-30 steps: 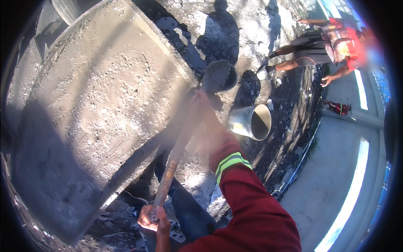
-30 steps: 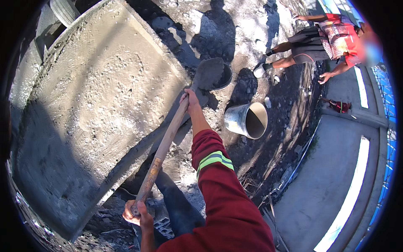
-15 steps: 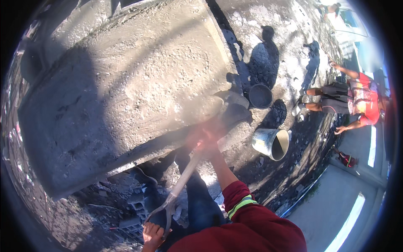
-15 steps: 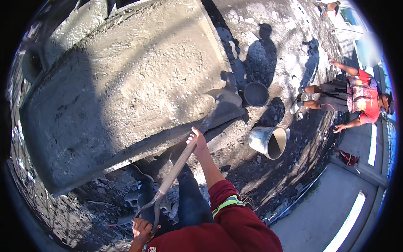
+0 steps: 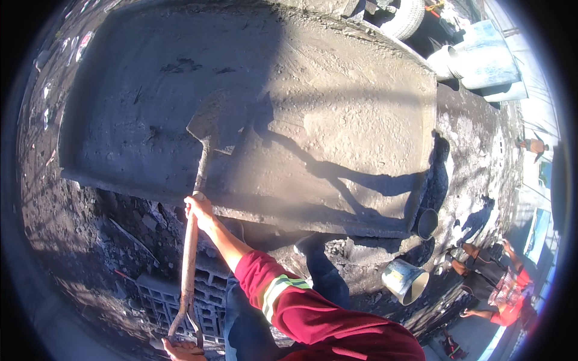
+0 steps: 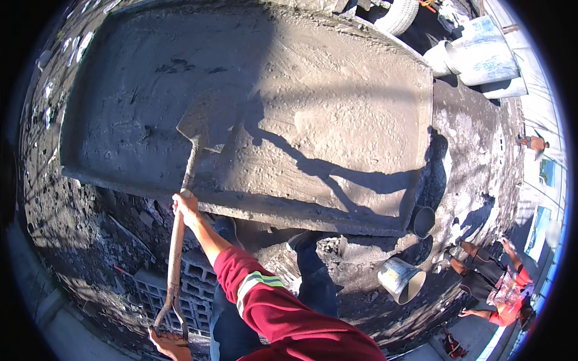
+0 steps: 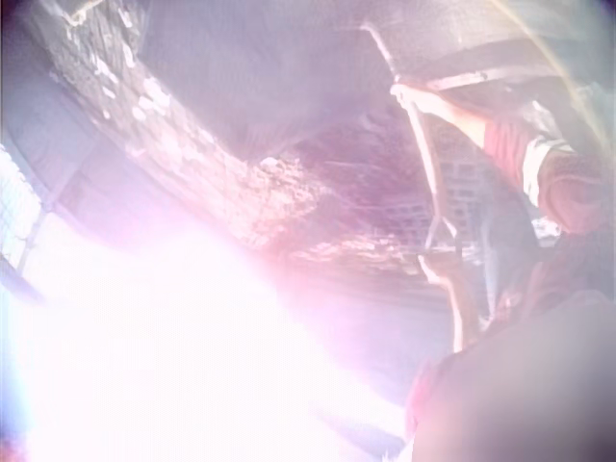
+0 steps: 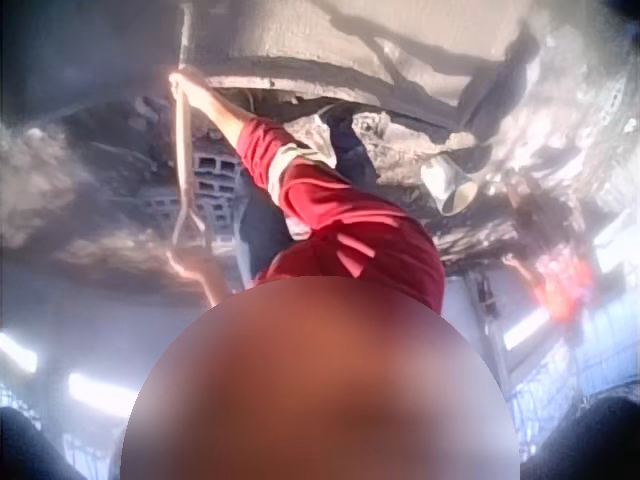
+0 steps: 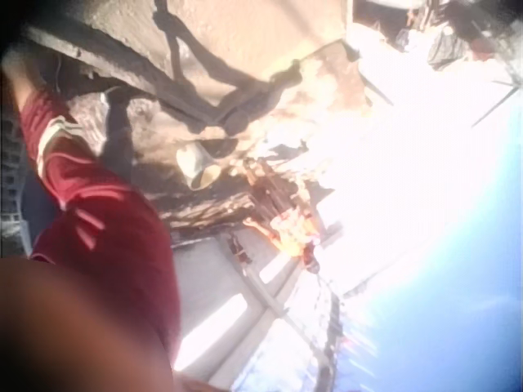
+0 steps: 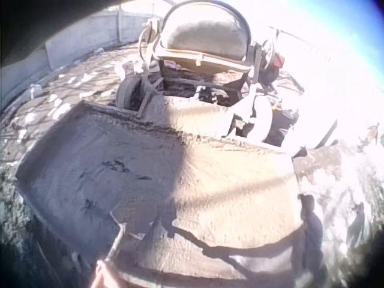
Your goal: The person uses a hoe to spread and level wet concrete on a construction site. They repeatedly pull and push the hoe across the surface to flatten and smooth the material while other workers are visible nearby.
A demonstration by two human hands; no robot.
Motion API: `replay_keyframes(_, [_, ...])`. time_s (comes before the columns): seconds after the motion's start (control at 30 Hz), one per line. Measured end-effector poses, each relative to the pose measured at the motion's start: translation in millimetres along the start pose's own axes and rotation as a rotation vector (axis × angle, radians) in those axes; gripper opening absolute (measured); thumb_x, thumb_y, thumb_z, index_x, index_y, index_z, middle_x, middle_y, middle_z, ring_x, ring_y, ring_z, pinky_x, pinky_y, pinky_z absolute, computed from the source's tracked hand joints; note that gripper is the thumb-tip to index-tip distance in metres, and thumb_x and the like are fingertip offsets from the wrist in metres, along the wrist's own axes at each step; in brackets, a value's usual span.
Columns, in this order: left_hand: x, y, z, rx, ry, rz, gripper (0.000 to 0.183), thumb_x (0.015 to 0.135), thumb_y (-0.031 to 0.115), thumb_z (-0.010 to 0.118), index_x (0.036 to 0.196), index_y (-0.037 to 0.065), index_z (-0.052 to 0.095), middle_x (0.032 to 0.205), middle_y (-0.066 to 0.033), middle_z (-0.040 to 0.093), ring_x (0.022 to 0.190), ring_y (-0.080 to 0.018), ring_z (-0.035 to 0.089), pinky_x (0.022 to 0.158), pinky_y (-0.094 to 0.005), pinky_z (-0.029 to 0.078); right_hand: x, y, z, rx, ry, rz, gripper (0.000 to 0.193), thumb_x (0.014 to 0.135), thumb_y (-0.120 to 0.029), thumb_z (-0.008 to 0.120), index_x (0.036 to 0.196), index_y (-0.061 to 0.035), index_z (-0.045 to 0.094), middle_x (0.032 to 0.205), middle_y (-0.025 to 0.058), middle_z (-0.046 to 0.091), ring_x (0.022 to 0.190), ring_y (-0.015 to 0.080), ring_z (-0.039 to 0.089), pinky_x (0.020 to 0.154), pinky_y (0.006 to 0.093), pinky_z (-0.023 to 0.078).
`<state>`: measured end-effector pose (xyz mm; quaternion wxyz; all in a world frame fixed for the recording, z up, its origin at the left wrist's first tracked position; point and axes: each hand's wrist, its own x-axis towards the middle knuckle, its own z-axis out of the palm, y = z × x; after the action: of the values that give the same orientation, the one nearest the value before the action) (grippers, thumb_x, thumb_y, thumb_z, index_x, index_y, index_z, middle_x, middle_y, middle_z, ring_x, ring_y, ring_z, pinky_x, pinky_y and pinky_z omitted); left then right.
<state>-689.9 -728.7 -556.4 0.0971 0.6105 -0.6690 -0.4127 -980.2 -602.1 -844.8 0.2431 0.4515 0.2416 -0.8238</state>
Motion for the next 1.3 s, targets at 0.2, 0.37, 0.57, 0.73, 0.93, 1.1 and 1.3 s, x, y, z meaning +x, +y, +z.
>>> replay_keyframes(0.2, [64.5,-68.6,146.3,-0.587,0.099,-0.131,0.047,0.091,0.047,0.062,0.067,0.014,0.038,0.052,0.0010,0.034,0.042,-0.0129,0.036,0.044,-0.0282,0.033,164.4,-2.6,81.3,-0.300,-0.048,-0.093,0.010,0.081,-0.007,0.067,0.075,-0.0021,0.060,0.062,0.0056,0.059,0.049,0.0160,0.058,0.044,0.0321,0.050])
replay_keyframes(0.37, [74.0,-71.2,227.2,-0.599,-0.018,-0.110,0.042,0.094,0.037,0.060,0.067,0.012,0.040,0.052,-0.0002,0.036,0.042,-0.0124,0.037,0.042,-0.0292,0.032,214.3,-90.7,35.6,-0.271,-0.075,-0.175,0.010,0.081,-0.005,0.063,0.072,-0.0015,0.059,0.060,0.0075,0.058,0.047,0.0179,0.057,0.044,0.0343,0.050])
replay_keyframes(0.57, [30.7,-62.6,279.1,-0.552,-0.206,-0.016,0.039,0.096,0.026,0.058,0.065,0.008,0.042,0.053,-0.0009,0.038,0.042,-0.0124,0.038,0.041,-0.0287,0.033,191.2,-205.2,-76.6,-0.125,-0.029,-0.292,0.013,0.081,-0.009,0.063,0.072,-0.0052,0.055,0.060,0.0066,0.056,0.049,0.0191,0.057,0.048,0.0358,0.051])
replay_keyframes(0.73, [-19.3,-52.6,292.0,-0.427,-0.293,0.136,0.037,0.095,0.019,0.058,0.064,0.005,0.045,0.052,-0.0020,0.042,0.041,-0.0093,0.039,0.040,-0.0266,0.034,162.2,-254.4,-166.6,0.015,-0.046,-0.324,0.011,0.083,-0.012,0.064,0.077,-0.0077,0.055,0.064,0.0030,0.054,0.053,0.0167,0.055,0.050,0.0347,0.049])
replay_keyframes(0.93, [-43.5,-12.8,272.4,-0.069,-0.574,0.499,0.037,0.092,0.023,0.063,0.064,0.003,0.051,0.052,-0.0009,0.047,0.043,-0.0092,0.044,0.042,-0.0251,0.034,75.9,-276.5,-249.8,0.164,0.049,-0.420,0.023,0.086,-0.021,0.061,0.070,-0.0158,0.046,0.061,-0.0024,0.046,0.052,0.0132,0.047,0.052,0.0288,0.044])
replay_keyframes(1.1, [-22.5,17.7,222.3,0.059,-0.607,1.140,0.038,0.078,0.033,0.068,0.064,0.001,0.054,0.056,-0.0099,0.053,0.046,-0.0242,0.052,0.047,-0.0344,0.038,3.0,-260.4,-237.5,0.454,-0.098,-0.436,0.025,0.085,-0.019,0.061,0.068,-0.0189,0.043,0.061,-0.0091,0.040,0.052,0.0054,0.041,0.051,0.0227,0.040])
replay_keyframes(1.3, [30.9,-9.8,194.4,-0.026,-0.371,0.507,0.044,0.093,0.039,0.058,0.069,0.004,0.049,0.061,-0.0014,0.046,0.052,-0.0115,0.042,0.049,-0.0248,0.034,58.7,-213.0,-130.2,0.233,-0.049,-0.276,0.025,0.082,-0.019,0.072,0.073,-0.0158,0.049,0.066,-0.0036,0.051,0.058,0.0111,0.052,0.055,0.0264,0.047])
